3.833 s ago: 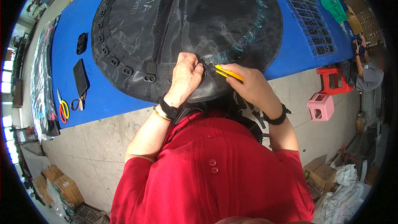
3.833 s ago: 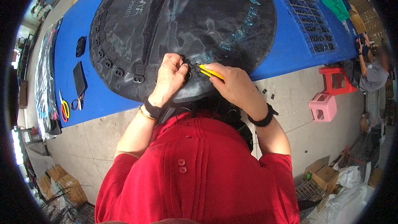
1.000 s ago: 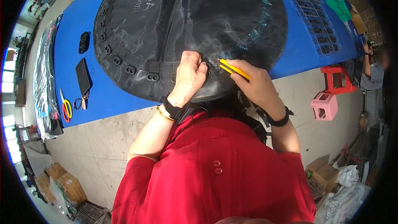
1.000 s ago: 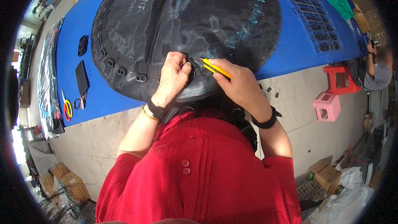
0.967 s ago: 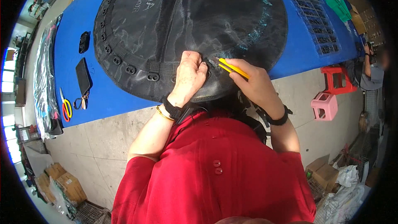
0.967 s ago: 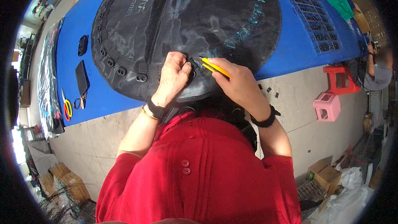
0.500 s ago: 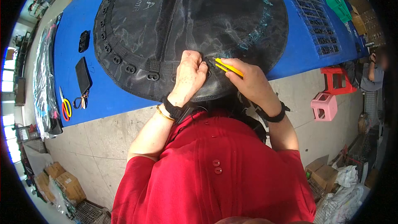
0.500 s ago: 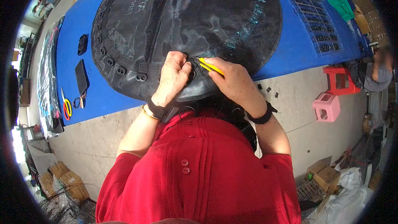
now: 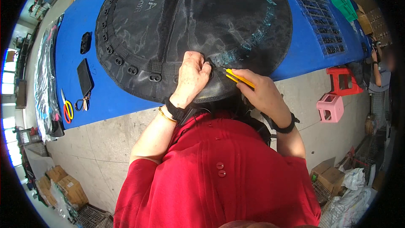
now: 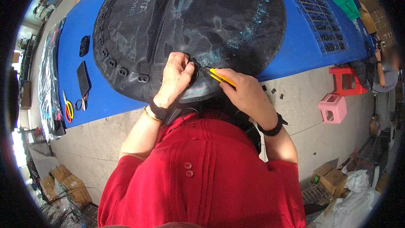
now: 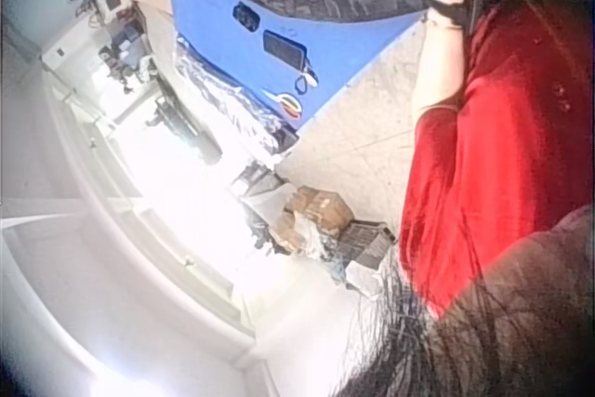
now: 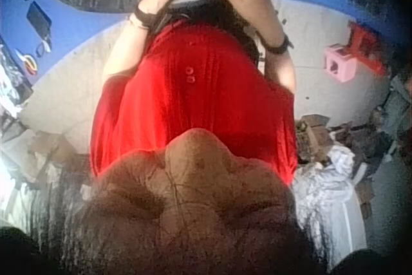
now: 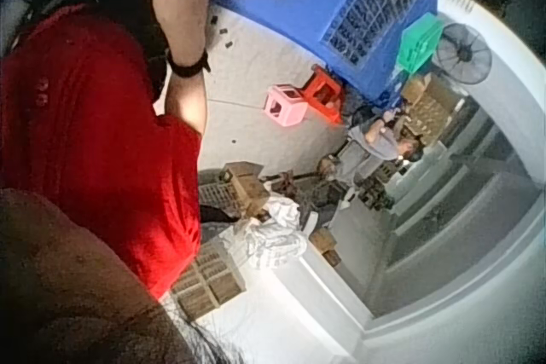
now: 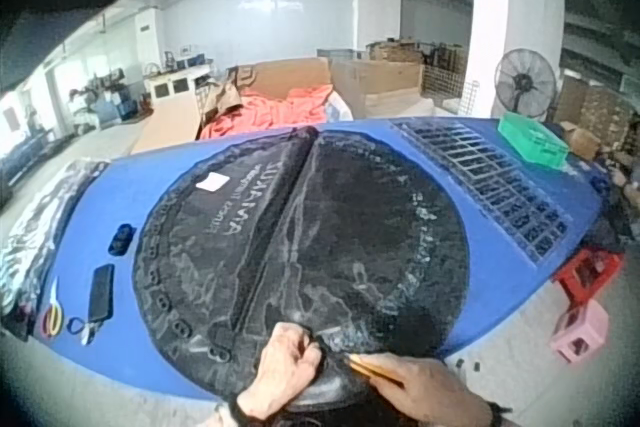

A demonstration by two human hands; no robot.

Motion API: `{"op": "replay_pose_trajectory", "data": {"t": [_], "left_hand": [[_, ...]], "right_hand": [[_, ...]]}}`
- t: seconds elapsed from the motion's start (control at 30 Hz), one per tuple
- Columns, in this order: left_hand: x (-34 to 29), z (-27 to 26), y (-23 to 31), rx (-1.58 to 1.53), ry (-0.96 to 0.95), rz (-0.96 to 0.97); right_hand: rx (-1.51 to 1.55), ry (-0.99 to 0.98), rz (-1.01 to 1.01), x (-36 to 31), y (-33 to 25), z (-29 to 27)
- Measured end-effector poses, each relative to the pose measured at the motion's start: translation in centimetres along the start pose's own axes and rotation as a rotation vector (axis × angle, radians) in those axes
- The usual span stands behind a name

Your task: Trimming excess material and loose threads from a circular black mesh piece using a utility knife and scissors.

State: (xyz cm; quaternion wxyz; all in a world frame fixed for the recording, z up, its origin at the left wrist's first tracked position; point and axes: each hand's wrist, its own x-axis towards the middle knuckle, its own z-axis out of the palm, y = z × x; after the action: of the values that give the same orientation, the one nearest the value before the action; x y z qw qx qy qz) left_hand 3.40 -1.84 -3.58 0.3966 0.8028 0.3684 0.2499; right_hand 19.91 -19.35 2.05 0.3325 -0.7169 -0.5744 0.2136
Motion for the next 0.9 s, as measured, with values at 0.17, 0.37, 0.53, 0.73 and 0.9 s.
{"op": "replay_pose_trajectory", "data": {"t": [0.17, 0.37, 0.53, 0.73, 0.9], "left_hand": [[0.0, -0.2, 0.8, -0.008, -0.011, -0.064], [-0.1, 0.0, 0.1, -0.026, -0.006, 0.006], [-0.1, 0.1, -0.4, -0.034, -0.008, 0.036], [-0.1, -0.1, 0.0, -0.046, -0.041, 0.001], [-0.1, -0.1, 0.0, -0.052, -0.056, -0.031]], "right_hand": [[0.018, 0.022, -0.001, -0.4, -0.3, 0.0], [0.038, 0.013, 0.031, -0.3, -0.3, -0.1], [0.052, -0.004, 0.036, 0.2, -0.8, -0.8], [0.073, 0.051, 0.002, 1.5, -0.7, -0.1], [0.060, 0.088, -0.052, 2.8, -0.2, 0.8]]}}
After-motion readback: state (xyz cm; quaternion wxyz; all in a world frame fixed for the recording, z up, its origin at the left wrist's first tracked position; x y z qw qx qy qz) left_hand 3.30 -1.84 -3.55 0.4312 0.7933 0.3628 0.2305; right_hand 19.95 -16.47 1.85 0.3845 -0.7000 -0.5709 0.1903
